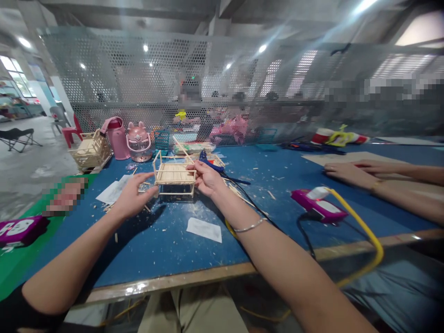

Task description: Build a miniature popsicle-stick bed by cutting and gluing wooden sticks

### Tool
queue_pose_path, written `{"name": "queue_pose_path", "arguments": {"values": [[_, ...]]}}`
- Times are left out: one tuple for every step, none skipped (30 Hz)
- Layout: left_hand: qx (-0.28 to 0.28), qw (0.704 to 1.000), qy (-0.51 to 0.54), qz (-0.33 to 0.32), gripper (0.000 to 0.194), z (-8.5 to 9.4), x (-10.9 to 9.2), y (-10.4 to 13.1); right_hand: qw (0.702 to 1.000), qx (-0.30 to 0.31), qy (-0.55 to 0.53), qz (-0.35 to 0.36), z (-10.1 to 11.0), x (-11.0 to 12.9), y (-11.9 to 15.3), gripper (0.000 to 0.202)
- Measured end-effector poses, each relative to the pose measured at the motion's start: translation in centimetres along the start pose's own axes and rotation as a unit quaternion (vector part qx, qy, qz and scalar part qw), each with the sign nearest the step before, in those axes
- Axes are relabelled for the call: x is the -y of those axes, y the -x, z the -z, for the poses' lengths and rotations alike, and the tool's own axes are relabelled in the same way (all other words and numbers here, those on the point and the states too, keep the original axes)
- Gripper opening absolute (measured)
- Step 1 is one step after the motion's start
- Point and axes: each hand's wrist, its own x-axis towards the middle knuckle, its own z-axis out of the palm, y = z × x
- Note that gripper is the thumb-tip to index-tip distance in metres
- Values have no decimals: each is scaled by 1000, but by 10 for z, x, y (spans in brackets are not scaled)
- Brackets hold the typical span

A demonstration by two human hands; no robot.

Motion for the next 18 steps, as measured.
{"name": "queue_pose_path", "arguments": {"values": [[30,998,58,2,52,-6,-4,2,1000,1,1,-1,0,1,0,13],[45,995,91,4,52,-10,-8,3,1000,1,2,-2,0,1,1,14],[49,993,109,5,51,-13,-10,4,1000,1,2,-2,0,2,1,15],[49,992,120,7,49,-14,-12,5,1000,1,2,-2,-1,2,1,15],[47,991,126,9,46,-14,-14,6,1000,2,1,-2,-2,2,2,16],[45,990,135,14,44,-13,-14,6,1000,2,0,-1,-2,1,2,15],[40,988,149,22,42,-11,-15,5,1000,4,1,2,-3,1,2,14],[34,985,165,30,40,-9,-15,5,1000,9,4,6,-4,2,3,12],[24,983,178,39,40,-7,-15,4,1000,19,9,15,-4,3,4,10],[14,980,193,46,40,-6,-15,4,999,32,18,30,-3,6,6,7],[8,977,207,53,41,-4,-15,3,997,45,30,53,-1,9,8,6],[6,974,221,58,43,-3,-15,2,994,57,47,84,1,14,11,8],[6,970,235,64,44,-2,-14,2,988,68,71,119,4,19,15,11],[8,966,249,69,45,-1,-15,1,979,73,104,159,8,25,20,14],[10,962,263,72,44,-1,-15,1,966,82,152,192,12,31,25,16],[12,958,276,74,44,0,-16,0,949,91,211,216,15,35,29,16],[14,955,287,73,42,0,-17,0,928,101,274,232,18,39,33,15],[16,953,296,71,41,0,-18,0,909,110,321,242,20,41,36,14]]}}
